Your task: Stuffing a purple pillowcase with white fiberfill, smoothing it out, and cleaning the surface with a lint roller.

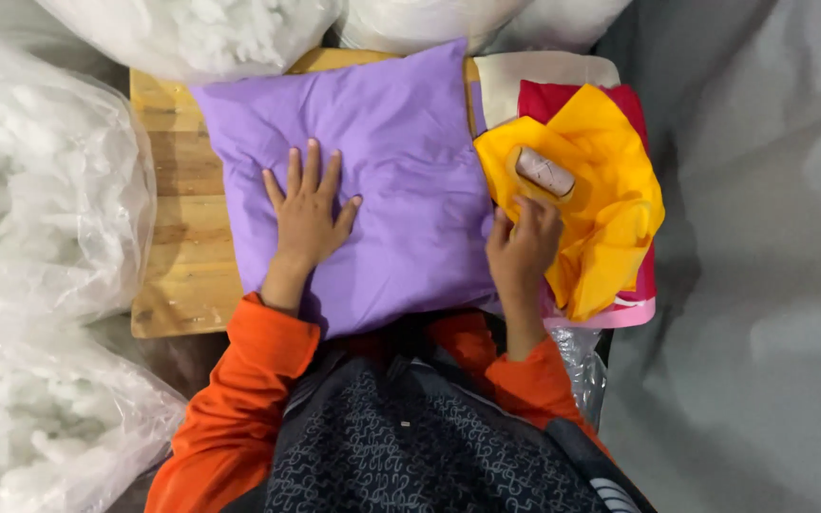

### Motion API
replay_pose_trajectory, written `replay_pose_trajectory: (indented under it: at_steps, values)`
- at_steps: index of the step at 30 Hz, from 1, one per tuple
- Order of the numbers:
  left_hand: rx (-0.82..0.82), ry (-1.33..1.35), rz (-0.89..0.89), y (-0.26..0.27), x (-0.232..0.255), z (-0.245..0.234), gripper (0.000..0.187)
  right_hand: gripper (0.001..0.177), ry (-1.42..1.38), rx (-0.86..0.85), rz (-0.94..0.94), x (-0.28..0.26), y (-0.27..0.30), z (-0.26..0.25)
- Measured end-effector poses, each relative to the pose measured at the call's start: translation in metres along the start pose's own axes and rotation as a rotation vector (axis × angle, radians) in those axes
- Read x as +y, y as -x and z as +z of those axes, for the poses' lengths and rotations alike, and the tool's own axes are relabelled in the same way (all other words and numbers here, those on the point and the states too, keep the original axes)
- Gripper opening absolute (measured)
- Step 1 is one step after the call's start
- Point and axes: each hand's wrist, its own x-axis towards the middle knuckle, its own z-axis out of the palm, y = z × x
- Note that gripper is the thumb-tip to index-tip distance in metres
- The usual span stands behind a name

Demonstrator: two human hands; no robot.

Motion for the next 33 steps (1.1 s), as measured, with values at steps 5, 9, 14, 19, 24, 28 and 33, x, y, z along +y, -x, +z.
replay_pose_trajectory:
  at_steps: [5, 9, 14, 19, 24, 28, 33]
  values:
    - [0.519, 0.213, 0.005, -0.019, -0.004, -0.048, 0.049, 0.055, 0.035, -0.272, 0.395, 0.007, 0.009, -0.038]
    - [0.547, -0.225, 0.156, -0.080, -0.061, -0.071, 0.038, 0.067, -0.128, -0.304, 0.371, -0.001, -0.005, -0.043]
    - [0.299, -0.674, 0.267, -0.163, -0.163, -0.024, 0.023, 0.059, -0.359, -0.291, 0.399, 0.014, -0.019, -0.048]
    - [0.188, -0.656, 0.084, -0.225, -0.191, -0.013, 0.022, 0.041, -0.440, -0.294, 0.534, -0.040, -0.056, -0.113]
    - [0.522, -0.476, 0.063, -0.260, -0.194, -0.048, 0.004, 0.044, -0.474, -0.229, 0.401, -0.087, -0.085, -0.129]
    - [0.548, -0.424, 0.099, -0.251, -0.210, -0.040, 0.018, 0.046, -0.631, -0.260, 0.182, -0.114, -0.084, -0.115]
    - [0.372, -0.621, 0.203, -0.203, -0.166, -0.077, 0.006, 0.039, -0.495, -0.392, -0.082, -0.156, -0.080, -0.102]
